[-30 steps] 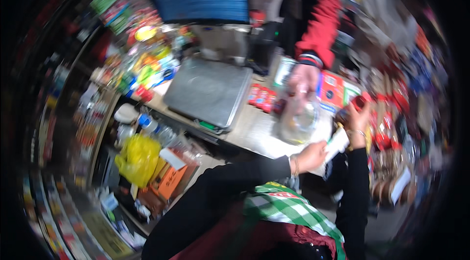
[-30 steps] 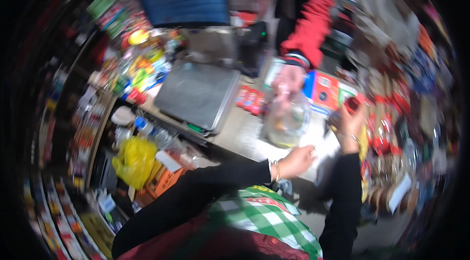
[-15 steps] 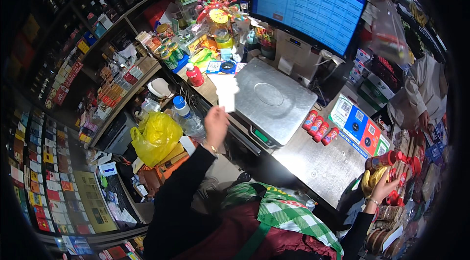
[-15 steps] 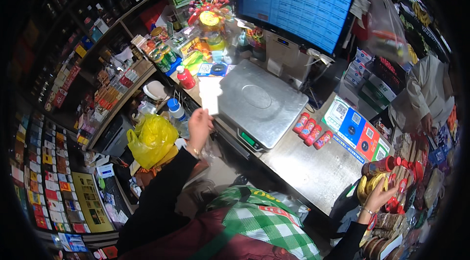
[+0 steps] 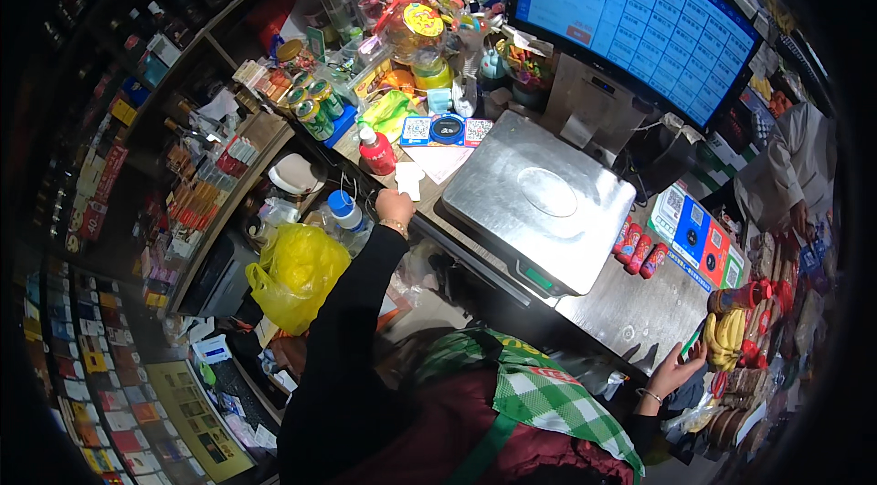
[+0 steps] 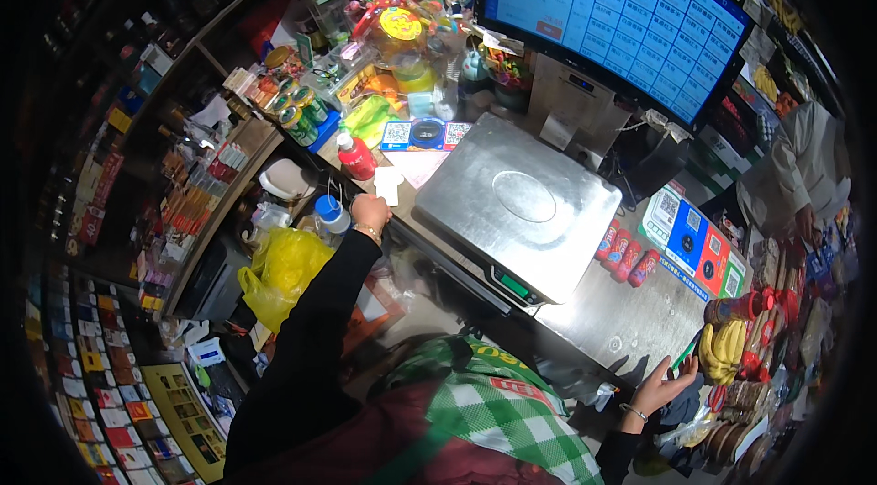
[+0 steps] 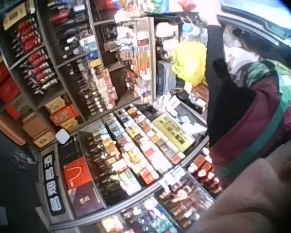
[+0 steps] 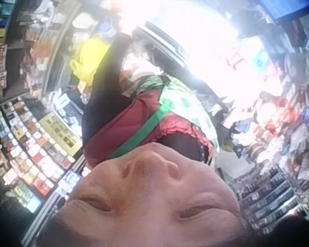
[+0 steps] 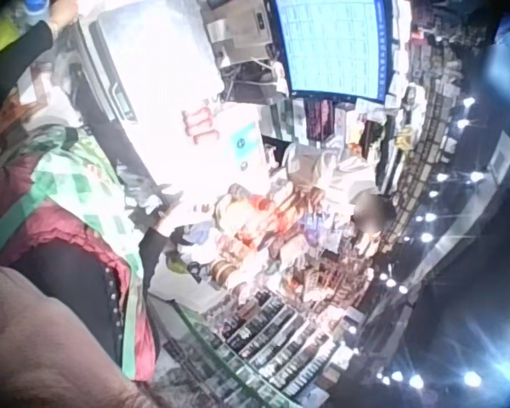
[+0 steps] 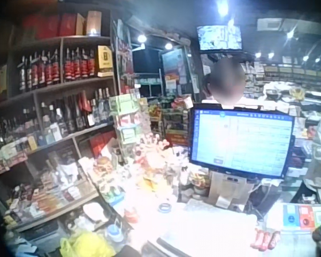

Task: The person wipes the checkout counter with a dark cloth, then uses red-handled scissors to trim a small piece of plastic or tape from the counter surface. They continue wiping the counter and briefly reach for a yellow plastic bag before the clip ends.

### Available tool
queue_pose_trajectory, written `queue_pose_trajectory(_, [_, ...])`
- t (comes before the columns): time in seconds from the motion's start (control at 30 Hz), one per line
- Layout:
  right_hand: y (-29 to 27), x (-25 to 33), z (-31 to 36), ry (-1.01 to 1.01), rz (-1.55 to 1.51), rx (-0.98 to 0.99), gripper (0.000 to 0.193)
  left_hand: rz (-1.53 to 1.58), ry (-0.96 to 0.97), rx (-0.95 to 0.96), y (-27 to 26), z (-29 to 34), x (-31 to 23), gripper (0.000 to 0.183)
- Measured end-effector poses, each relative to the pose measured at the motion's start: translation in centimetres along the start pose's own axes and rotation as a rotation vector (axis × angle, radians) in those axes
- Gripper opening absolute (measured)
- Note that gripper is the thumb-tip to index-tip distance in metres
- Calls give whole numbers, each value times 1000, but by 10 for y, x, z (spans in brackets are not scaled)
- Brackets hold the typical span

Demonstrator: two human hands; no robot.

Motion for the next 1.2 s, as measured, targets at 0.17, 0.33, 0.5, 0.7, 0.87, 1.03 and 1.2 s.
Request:
queue_pose_trajectory(0.17, [5, 11, 11, 1, -8, -31, 50, 199, -36, 37, 16, -7, -6, 16])
queue_pose_trajectory(0.33, [18, 19, 26, 63, 32, 13, 52, 328, -82, 38, 26, -14, 4, 14])
queue_pose_trajectory(0.5, [41, 30, 56, 27, 35, 120, 54, 132, 59, -199, 27, -33, 25, 23])
queue_pose_trajectory(0.7, [60, 34, 95, 41, 92, 214, 25, -97, 321, -412, 15, -10, 24, 35])
queue_pose_trajectory(0.87, [66, 34, 111, 33, -5, 205, 11, 118, 532, -283, -4, 50, -16, 39])
queue_pose_trajectory(1.03, [70, 31, 124, 154, 87, 245, 29, 390, 421, 168, -2, 126, -66, 40])
queue_pose_trajectory(1.2, [60, 18, 123, 192, 78, 172, 22, 419, 481, 460, 14, 212, -102, 34])
Point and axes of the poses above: each hand's wrist, its own z-axis away from the middle knuckle, its own y-axis out of the palm, x = y × z, the point moved 2 cm from there along -z, towards the middle knuckle, and after that the axes turned 13 degrees about -z, right-handed, at the moved point
